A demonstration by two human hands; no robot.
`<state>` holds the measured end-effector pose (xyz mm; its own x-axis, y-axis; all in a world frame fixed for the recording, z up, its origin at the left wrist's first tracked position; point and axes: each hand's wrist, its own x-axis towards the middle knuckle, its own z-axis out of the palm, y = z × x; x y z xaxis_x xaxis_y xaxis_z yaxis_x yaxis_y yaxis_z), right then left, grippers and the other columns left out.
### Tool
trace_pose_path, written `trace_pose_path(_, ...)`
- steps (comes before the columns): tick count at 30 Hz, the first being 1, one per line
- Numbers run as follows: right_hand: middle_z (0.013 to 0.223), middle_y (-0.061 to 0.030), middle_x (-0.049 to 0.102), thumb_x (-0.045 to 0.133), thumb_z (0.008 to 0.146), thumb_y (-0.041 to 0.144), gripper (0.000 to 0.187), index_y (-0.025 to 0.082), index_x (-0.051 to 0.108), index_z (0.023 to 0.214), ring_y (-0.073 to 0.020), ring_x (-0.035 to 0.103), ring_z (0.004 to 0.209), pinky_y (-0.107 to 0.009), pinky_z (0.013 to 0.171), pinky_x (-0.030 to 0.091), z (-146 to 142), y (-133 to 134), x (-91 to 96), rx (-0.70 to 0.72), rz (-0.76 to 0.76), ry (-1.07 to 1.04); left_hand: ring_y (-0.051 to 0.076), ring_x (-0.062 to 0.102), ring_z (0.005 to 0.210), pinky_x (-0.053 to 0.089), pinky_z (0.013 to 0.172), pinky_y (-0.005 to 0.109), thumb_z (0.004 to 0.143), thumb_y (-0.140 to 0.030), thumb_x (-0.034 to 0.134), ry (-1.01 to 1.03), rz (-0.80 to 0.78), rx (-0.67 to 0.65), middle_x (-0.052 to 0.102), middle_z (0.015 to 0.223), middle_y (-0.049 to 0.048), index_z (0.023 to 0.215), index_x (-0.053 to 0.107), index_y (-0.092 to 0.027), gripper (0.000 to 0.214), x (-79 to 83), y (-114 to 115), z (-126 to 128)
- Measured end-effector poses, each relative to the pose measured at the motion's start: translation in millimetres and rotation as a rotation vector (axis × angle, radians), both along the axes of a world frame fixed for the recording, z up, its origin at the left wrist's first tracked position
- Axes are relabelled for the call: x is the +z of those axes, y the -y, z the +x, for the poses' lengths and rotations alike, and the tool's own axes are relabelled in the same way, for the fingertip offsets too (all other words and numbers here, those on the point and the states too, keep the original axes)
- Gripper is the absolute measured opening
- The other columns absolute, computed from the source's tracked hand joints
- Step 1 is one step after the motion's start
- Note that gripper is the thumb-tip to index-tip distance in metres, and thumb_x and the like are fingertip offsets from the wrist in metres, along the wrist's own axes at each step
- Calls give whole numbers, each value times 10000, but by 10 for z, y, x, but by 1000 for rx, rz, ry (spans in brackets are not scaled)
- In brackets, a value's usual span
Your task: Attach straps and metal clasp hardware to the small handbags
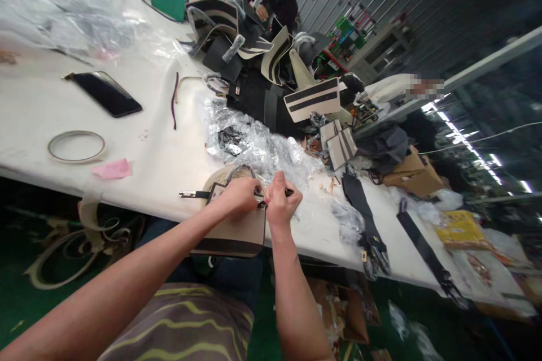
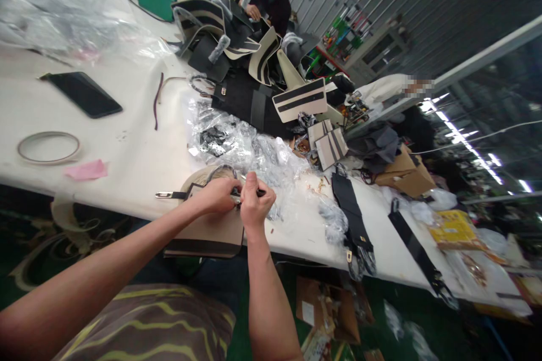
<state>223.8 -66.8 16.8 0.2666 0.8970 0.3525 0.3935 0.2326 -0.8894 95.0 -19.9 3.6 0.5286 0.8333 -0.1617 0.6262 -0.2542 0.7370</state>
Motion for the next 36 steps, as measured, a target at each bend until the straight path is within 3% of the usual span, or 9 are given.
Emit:
trace_pose_path(6, 470, 27, 426, 587, 1091, 686, 683, 273, 439, 567, -135, 421, 430, -318, 476, 386, 9, -57, -24, -84, 19, -45, 337, 798, 1038, 576, 872, 351, 793, -120, 749, -29, 22, 22, 846, 1033, 110, 1117, 825, -225, 349, -64, 20, 42)
trace_pose_path(15, 498, 12, 464, 558, 1108, 678, 688, 263, 448, 571, -146, 488, 478, -312, 508, 388, -26, 103, -113, -135, 70, -49, 316, 786, 1032, 559, 870, 335, 825, -145, 753, -57, 22, 17, 840, 1074, 110, 1168, 799, -209, 352, -78, -13, 83)
trace_pose_path(19, 471, 40, 403, 607, 1073, 698, 697, 267, 412, 561, -119, 405, 424, -302, 455, 361, 36, 19, -22, -119, 37, -225, 304, 782, 1023, 553, 858, 316, 794, -102, 748, -76, 27, 11, 839, 1065, 99, 1171, 800, -206, 394, -73, -18, 90)
trace_pose_path(24, 451, 91, 275, 728, 1000, 657, 713, 272, 334, 546, -82, 263, 357, -277, 368, 219, 141, -42, 171, -100, 68, -552, 288, 777, 974, 547, 828, 309, 773, -82, 738, -64, 27, 15, 835, 1045, 83, 1176, 803, -219, 431, -120, -27, 85)
trace_pose_path(31, 439, 86, 311, 748, 980, 652, 686, 263, 390, 543, -82, 303, 353, -260, 350, 242, 45, -44, 123, -77, -95, -503, 279, 773, 983, 551, 825, 297, 769, -80, 738, -43, 34, 19, 838, 1060, 84, 1165, 805, -210, 423, -140, -30, 78)
trace_pose_path(36, 430, 88, 318, 746, 984, 622, 667, 268, 377, 556, -80, 299, 343, -255, 338, 239, 26, -263, 16, -143, -159, -489, 310, 782, 1039, 574, 894, 322, 765, -106, 745, -35, 35, 24, 842, 1081, 94, 1177, 812, -226, 435, -198, -35, 82)
